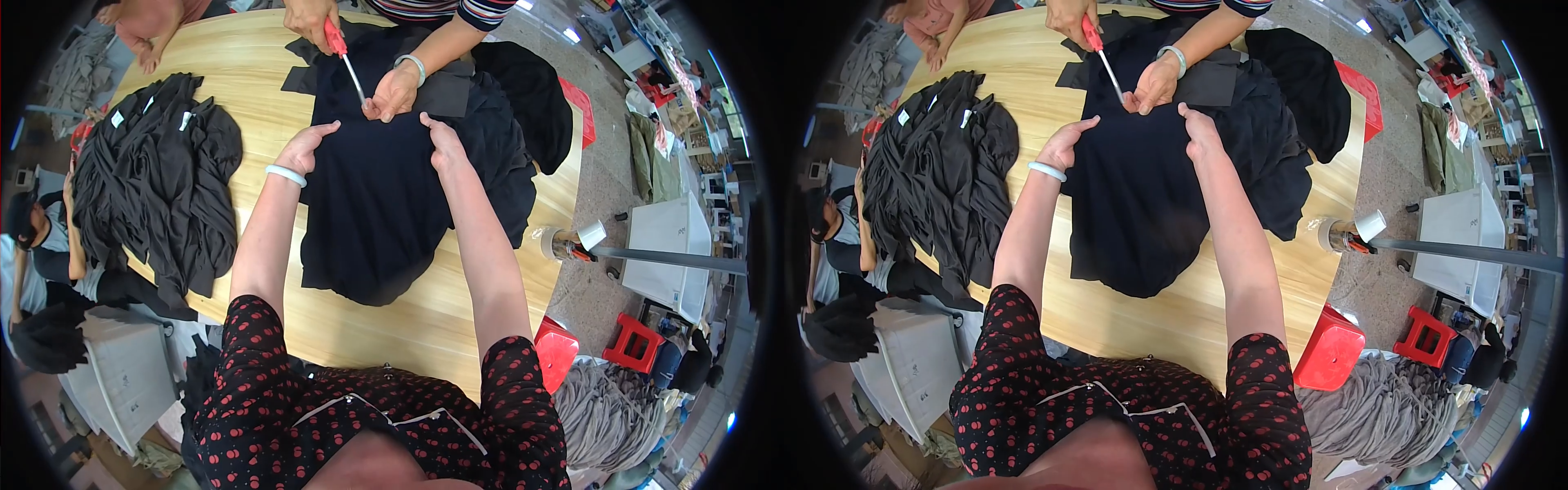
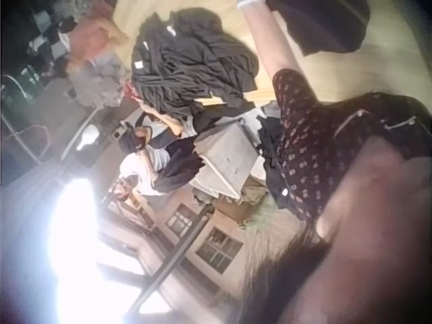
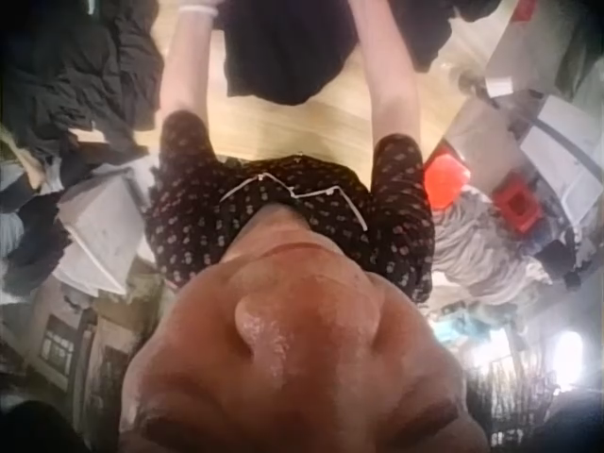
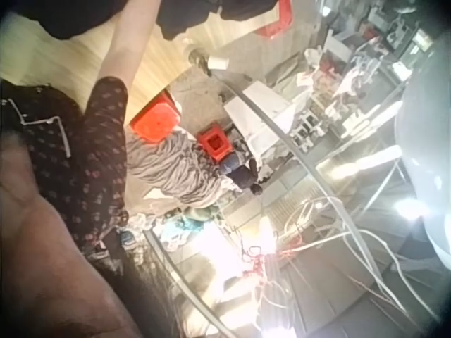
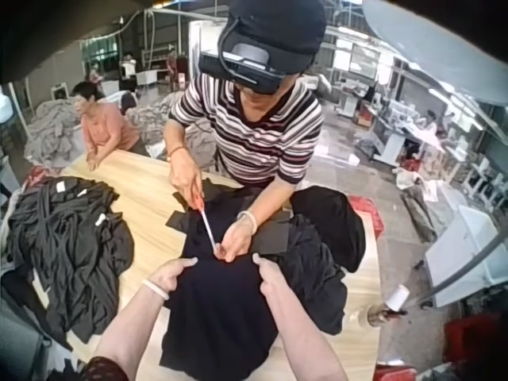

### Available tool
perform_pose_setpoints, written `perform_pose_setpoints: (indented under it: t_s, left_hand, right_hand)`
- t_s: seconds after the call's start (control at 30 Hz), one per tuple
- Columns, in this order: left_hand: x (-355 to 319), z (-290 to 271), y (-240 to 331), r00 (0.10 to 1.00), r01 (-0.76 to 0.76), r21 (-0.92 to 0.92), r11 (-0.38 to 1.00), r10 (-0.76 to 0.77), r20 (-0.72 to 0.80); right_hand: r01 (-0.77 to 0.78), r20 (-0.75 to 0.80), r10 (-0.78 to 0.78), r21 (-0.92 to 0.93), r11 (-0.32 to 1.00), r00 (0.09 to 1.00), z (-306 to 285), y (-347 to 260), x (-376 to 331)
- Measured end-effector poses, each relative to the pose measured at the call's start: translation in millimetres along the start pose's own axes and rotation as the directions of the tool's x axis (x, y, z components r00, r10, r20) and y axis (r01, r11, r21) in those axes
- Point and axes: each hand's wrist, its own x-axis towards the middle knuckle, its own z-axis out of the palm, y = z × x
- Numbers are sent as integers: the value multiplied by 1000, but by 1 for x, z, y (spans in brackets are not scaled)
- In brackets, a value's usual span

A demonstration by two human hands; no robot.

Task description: Packaging garments into plastic bags at a work table in a factory.

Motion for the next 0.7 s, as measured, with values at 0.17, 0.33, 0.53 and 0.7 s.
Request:
perform_pose_setpoints:
  t_s: [0.17, 0.33, 0.53, 0.7]
  left_hand:
    - [12, -5, -3, 998, -2, 18, 1000, 3, -62]
    - [4, 3, 0, 999, 25, -43, 999, -26, -21]
    - [4, 6, 1, 1000, 16, -40, 999, -16, -7]
    - [2, 15, 1, 1000, 18, -19, 1000, -18, -13]
  right_hand:
    - [31, 21, -31, -18, 999, 999, -10, 8, 10]
    - [22, 23, -22, -2, 1000, 999, -18, 11, 11]
    - [67, -9, -67, 5, 998, 998, -20, 10, 10]
    - [79, 6, -79, 16, 997, 997, -23, 10, 12]
